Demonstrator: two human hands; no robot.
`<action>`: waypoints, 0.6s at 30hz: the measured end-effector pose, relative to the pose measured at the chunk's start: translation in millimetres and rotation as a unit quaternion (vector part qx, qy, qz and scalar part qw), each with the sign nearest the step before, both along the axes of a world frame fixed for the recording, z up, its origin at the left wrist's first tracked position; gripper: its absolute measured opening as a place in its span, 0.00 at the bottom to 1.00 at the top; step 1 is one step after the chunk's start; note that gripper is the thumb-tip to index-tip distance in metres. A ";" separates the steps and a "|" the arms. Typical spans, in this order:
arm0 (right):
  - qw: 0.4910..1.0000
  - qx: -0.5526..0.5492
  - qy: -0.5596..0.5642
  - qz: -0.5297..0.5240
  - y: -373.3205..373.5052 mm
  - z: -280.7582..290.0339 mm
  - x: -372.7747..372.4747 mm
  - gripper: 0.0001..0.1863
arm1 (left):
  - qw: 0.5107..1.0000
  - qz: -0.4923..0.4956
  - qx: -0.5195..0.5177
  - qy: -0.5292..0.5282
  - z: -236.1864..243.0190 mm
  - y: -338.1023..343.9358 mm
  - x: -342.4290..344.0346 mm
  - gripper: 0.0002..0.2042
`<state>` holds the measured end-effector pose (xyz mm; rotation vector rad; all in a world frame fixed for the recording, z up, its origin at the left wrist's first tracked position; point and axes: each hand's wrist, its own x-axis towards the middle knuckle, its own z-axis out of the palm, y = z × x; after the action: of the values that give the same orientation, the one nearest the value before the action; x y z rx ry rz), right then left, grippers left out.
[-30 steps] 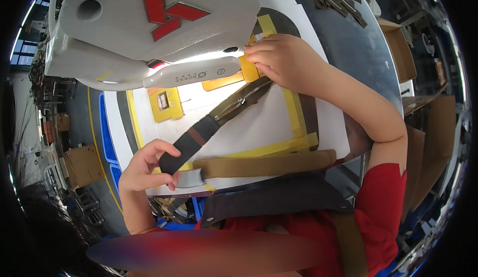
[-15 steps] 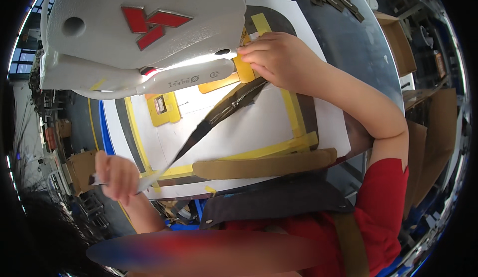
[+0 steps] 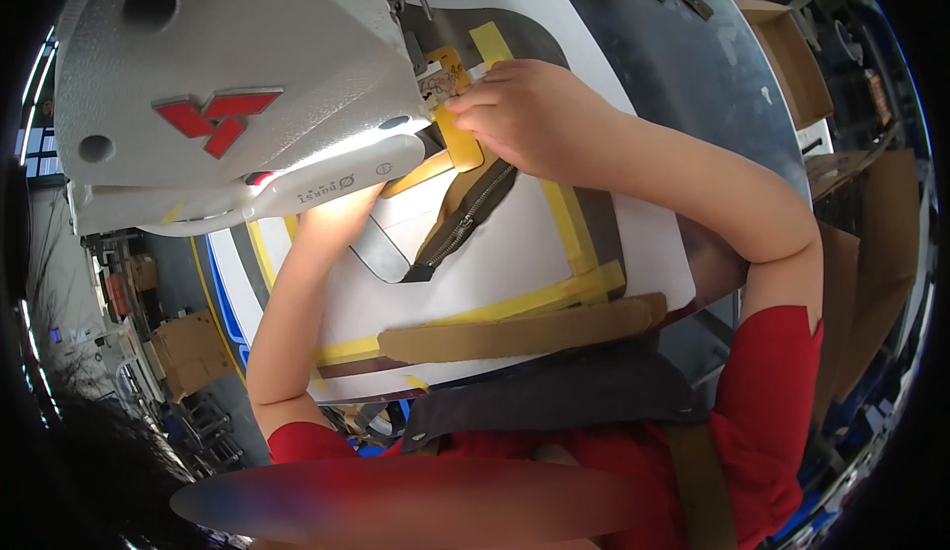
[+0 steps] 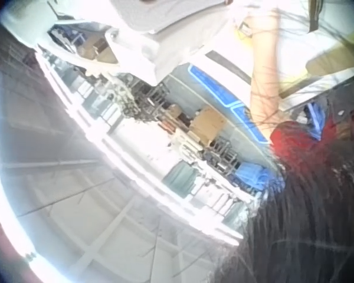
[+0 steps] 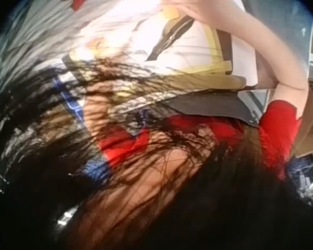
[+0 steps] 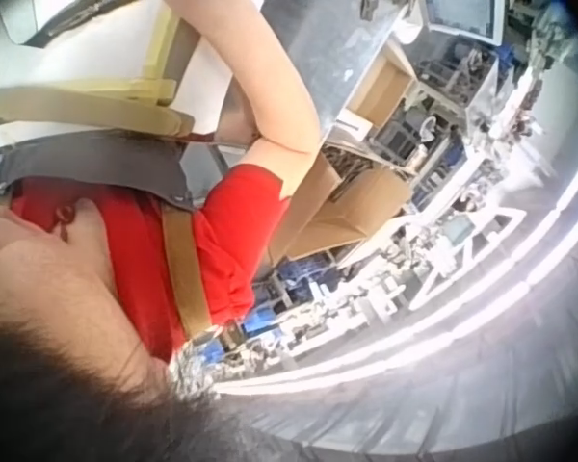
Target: Sewing small webbing straps and buckles onto a larger textile assembly using an industrial sewing machine.
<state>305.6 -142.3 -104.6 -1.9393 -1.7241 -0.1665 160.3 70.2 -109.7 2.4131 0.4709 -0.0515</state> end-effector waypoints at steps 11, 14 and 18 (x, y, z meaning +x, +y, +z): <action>1.000 -0.006 0.013 -0.005 2.3 9.3 -6.7 0.12 | 0.990 -0.038 0.125 0.051 3.4 15.7 2.8 0.20; 1.000 0.000 0.018 -0.004 0.7 7.2 -6.6 0.14 | 0.998 0.020 -0.005 0.059 4.7 33.5 -1.7 0.20; 1.000 0.004 0.019 0.013 3.5 3.8 -4.7 0.14 | 0.990 0.014 -0.110 0.090 -18.1 61.9 -6.0 0.18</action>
<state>301.0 -138.8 -100.8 -1.9027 -1.7197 -0.1252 154.2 132.1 -127.8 2.1942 0.5511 -0.2965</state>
